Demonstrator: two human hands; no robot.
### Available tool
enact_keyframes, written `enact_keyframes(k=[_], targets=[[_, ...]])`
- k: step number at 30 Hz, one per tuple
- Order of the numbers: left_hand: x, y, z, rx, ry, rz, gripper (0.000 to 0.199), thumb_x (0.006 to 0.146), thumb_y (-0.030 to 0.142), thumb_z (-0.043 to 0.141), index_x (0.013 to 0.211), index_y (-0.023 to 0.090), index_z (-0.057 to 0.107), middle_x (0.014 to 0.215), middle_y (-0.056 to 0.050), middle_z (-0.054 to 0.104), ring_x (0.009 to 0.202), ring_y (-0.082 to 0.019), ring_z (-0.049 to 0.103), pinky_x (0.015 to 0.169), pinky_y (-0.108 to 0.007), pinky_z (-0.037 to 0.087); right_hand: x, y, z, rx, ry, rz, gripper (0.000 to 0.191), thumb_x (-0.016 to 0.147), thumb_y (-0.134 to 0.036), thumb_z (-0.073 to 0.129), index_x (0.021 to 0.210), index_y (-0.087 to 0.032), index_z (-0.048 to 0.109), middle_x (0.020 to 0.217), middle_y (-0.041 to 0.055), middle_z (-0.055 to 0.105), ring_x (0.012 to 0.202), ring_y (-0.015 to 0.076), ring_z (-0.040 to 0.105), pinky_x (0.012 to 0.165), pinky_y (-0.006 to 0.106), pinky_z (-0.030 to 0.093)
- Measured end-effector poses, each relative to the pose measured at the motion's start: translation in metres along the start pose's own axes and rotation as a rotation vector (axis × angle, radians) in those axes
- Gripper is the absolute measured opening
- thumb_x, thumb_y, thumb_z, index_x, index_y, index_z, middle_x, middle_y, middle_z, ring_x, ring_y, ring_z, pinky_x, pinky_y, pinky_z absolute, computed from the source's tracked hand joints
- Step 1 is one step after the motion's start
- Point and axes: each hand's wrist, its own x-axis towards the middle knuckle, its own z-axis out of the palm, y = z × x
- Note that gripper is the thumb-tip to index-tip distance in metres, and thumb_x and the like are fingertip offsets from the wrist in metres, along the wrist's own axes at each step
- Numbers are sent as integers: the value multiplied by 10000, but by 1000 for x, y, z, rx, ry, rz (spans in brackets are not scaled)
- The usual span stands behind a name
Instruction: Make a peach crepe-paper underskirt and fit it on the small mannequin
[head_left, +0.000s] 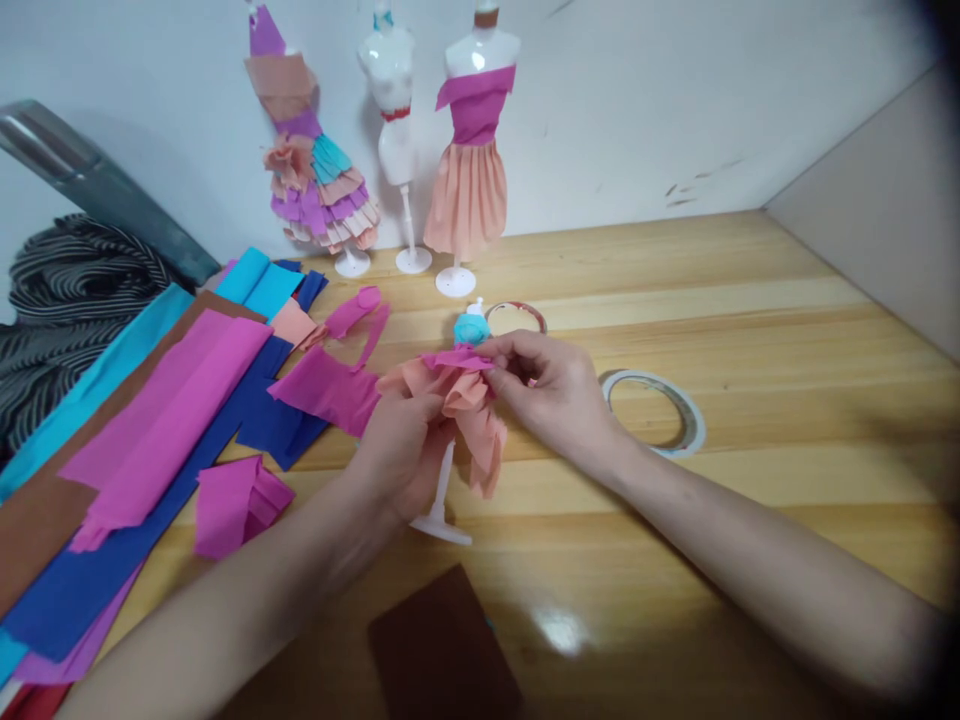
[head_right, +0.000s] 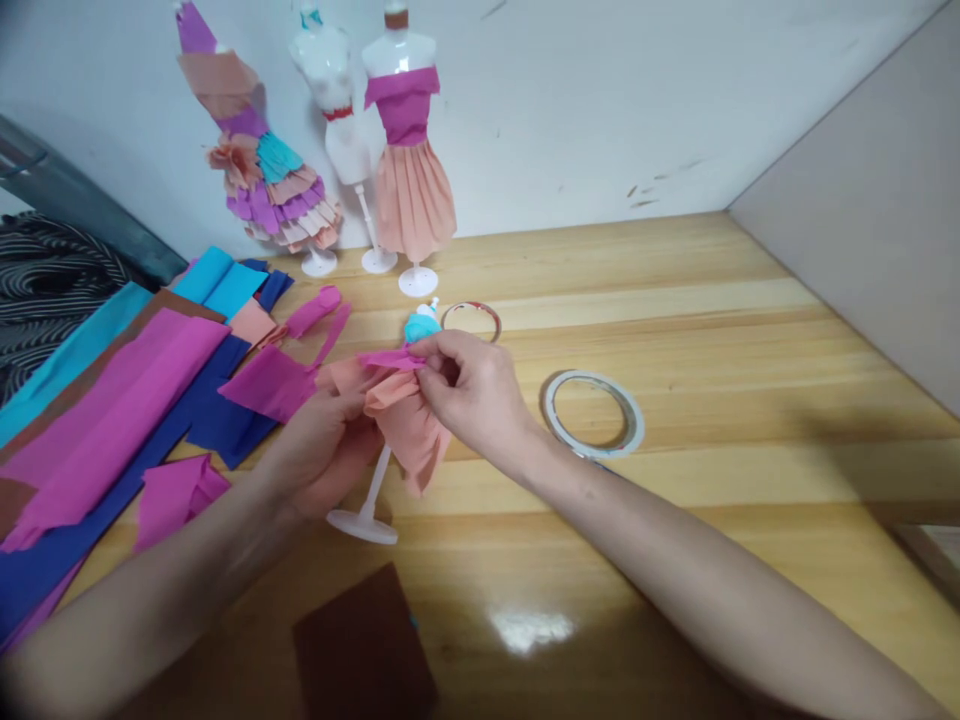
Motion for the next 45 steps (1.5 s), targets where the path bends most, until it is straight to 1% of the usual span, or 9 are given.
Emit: enact_keyframes(k=[7,14,19,26,30,33,37,41,45], targets=[[1,5,3,-31,-52,-70,270,679,-40,494,742,137,689,852,-72,711,836,-178,652,813,-283,471,0,0,0,-8,-1,10,240,752,-131,532,918,-108,704,629,-8,574,552,103,504,523,236,387],[-5,10,0,-178,-96,-60,295,843,141,431,644,146,649,695,-61,646,693,-175,597,731,-301,464,0,2,0,-20,-9,-11,226,754,-129,540,910,-111,703,621,-11,577,552,105,508,522,237,387],[-8,8,5,-243,-137,-68,336,920,273,392,817,131,680,847,-88,679,871,-210,621,867,-327,449,-1,1,-1,-27,-12,-18,219,754,-126,537,897,-127,703,631,-9,585,566,112,520,538,245,396],[-8,5,8,-220,-202,-58,347,930,334,404,890,131,683,979,-116,703,1118,-269,589,993,-377,411,0,1,-1,-24,-17,-16,210,745,-132,542,879,-139,703,630,-13,583,565,108,515,546,242,396],[-14,4,5,-220,-142,-82,326,927,313,403,900,143,680,980,-107,701,1121,-258,591,990,-362,420,0,0,-2,-9,-24,-6,213,749,-138,539,887,-136,701,623,-13,575,558,112,515,544,247,395],[-22,1,0,-216,-92,-83,220,867,309,522,828,162,683,933,-77,696,1061,-235,610,950,-333,447,0,0,-2,-9,-37,3,219,764,-150,528,900,-135,698,632,-8,572,572,119,525,549,251,398],[-25,-8,-2,-180,-156,-19,92,793,272,651,757,193,681,903,-36,695,1014,-199,621,939,-300,458,0,0,-2,-13,-47,4,201,766,-150,534,887,-155,694,640,-9,578,587,123,534,559,248,409],[-20,-13,1,-102,-206,37,142,856,291,595,855,193,697,1028,-67,699,1069,-221,611,910,-300,473,0,0,-2,1,-58,11,180,785,-158,535,878,-158,689,650,-6,583,590,121,529,559,245,410],[-13,-8,4,-72,-202,3,198,849,300,601,977,182,696,1077,-89,697,1092,-253,612,922,-338,477,0,2,-1,-15,-62,-26,184,789,-150,526,875,-143,688,642,-7,565,575,116,513,553,247,402]])
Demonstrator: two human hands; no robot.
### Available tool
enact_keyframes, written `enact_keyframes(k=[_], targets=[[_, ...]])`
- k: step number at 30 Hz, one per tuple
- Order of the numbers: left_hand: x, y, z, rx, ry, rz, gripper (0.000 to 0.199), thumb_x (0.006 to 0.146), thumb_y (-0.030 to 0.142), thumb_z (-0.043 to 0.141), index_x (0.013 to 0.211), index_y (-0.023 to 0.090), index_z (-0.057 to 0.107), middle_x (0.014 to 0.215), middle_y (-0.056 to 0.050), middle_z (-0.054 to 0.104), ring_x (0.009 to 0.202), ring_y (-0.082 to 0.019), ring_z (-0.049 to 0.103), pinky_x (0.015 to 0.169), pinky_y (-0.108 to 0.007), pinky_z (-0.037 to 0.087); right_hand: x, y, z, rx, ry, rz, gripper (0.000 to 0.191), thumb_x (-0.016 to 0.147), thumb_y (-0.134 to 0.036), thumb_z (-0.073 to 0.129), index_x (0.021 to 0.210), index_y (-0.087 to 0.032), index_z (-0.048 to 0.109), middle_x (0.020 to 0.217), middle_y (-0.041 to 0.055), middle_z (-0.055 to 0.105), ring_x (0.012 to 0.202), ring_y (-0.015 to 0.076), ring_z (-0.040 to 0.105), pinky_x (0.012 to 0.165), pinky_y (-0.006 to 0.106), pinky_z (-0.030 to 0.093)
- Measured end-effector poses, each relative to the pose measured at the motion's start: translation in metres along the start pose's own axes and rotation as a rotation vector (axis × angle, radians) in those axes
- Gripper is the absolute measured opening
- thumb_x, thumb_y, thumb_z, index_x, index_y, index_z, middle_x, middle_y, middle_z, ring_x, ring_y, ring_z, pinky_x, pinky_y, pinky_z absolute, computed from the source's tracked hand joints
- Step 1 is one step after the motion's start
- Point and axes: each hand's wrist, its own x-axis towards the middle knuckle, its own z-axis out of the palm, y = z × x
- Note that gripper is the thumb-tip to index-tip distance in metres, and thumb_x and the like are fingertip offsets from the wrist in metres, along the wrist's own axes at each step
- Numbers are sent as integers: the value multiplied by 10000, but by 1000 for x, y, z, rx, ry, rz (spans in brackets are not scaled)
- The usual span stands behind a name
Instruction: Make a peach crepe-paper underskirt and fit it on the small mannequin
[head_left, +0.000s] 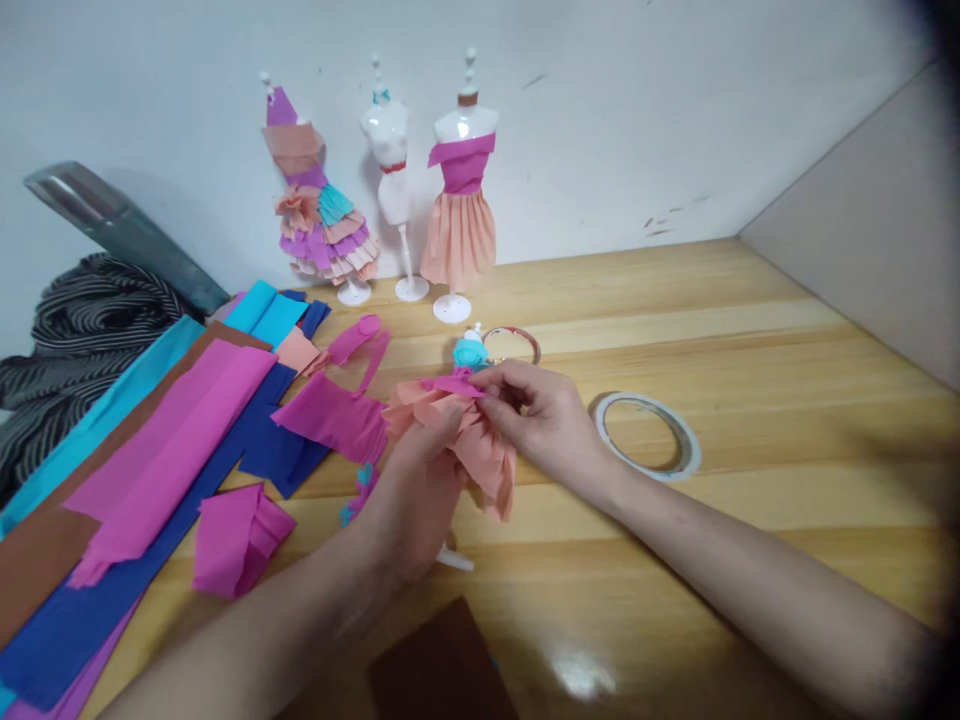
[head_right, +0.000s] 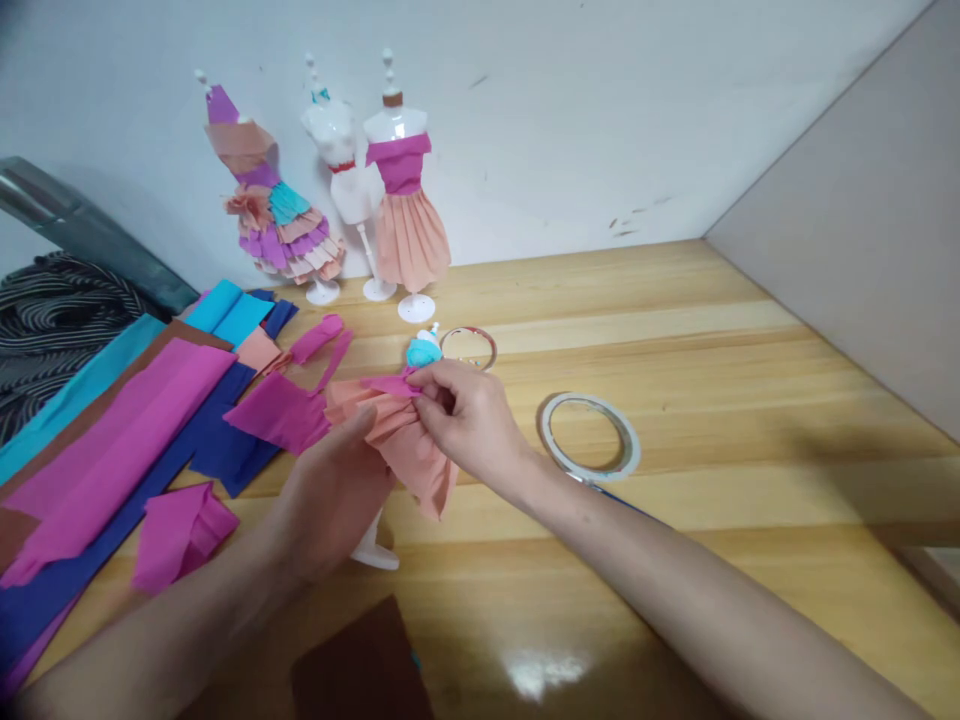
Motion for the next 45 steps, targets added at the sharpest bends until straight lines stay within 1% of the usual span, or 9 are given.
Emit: enact_keyframes(k=[3,11,15,19,23,26,36,41,45], targets=[[3,4,-1,75,-16,-14,181,830,283,624,943,166,703,1035,-98,705,1076,-265,623,897,-332,486,0,1,1,6,-2,7,168,796,-166,534,873,-142,682,658,0,571,592,123,525,563,254,411],[3,3,-2,168,-68,28,233,819,145,641,1048,161,685,1148,-103,683,1163,-260,586,1018,-363,426,1,-3,-1,24,-24,13,162,794,-194,561,890,-161,687,660,-3,589,584,117,523,552,247,404],[3,7,-4,147,28,33,265,754,109,697,1014,161,694,1063,-82,713,1038,-224,642,952,-327,456,3,-2,-10,67,14,17,213,813,-272,566,961,-157,667,677,-1,589,585,120,529,546,256,410],[7,12,-15,107,170,49,154,709,118,729,862,121,711,876,-66,731,835,-176,669,833,-284,494,10,14,-12,162,85,151,122,764,-264,593,830,-168,629,599,-30,550,498,103,508,470,232,384],[12,17,-24,-3,268,31,67,746,98,676,798,104,717,793,-60,737,753,-152,670,792,-264,510,12,26,-6,266,-52,420,114,707,-221,615,803,-167,587,582,-41,581,423,89,538,422,208,401],[13,19,-25,-95,320,8,71,762,88,653,754,121,714,781,-47,741,744,-150,674,801,-267,514,11,25,-3,307,-165,520,101,683,-183,615,768,-167,562,533,-42,596,402,97,561,406,204,444],[4,14,-24,-118,261,-97,65,781,152,657,755,106,695,784,-69,716,747,-173,668,820,-320,529,2,10,-5,442,-555,551,85,638,-160,624,713,-140,660,542,-29,661,449,90,610,430,175,479],[6,12,-16,-215,282,-110,147,809,127,556,737,101,682,777,-84,711,730,-185,664,765,-334,532,2,9,-16,520,-667,555,91,660,-170,630,733,-140,675,569,-13,686,458,90,620,451,172,486],[10,11,-15,-247,326,-90,215,843,186,516,730,99,677,792,-96,711,732,-186,651,755,-322,516,-4,12,-17,578,-830,536,65,650,-168,579,663,-146,639,501,-15,655,394,96,585,444,196,497]])
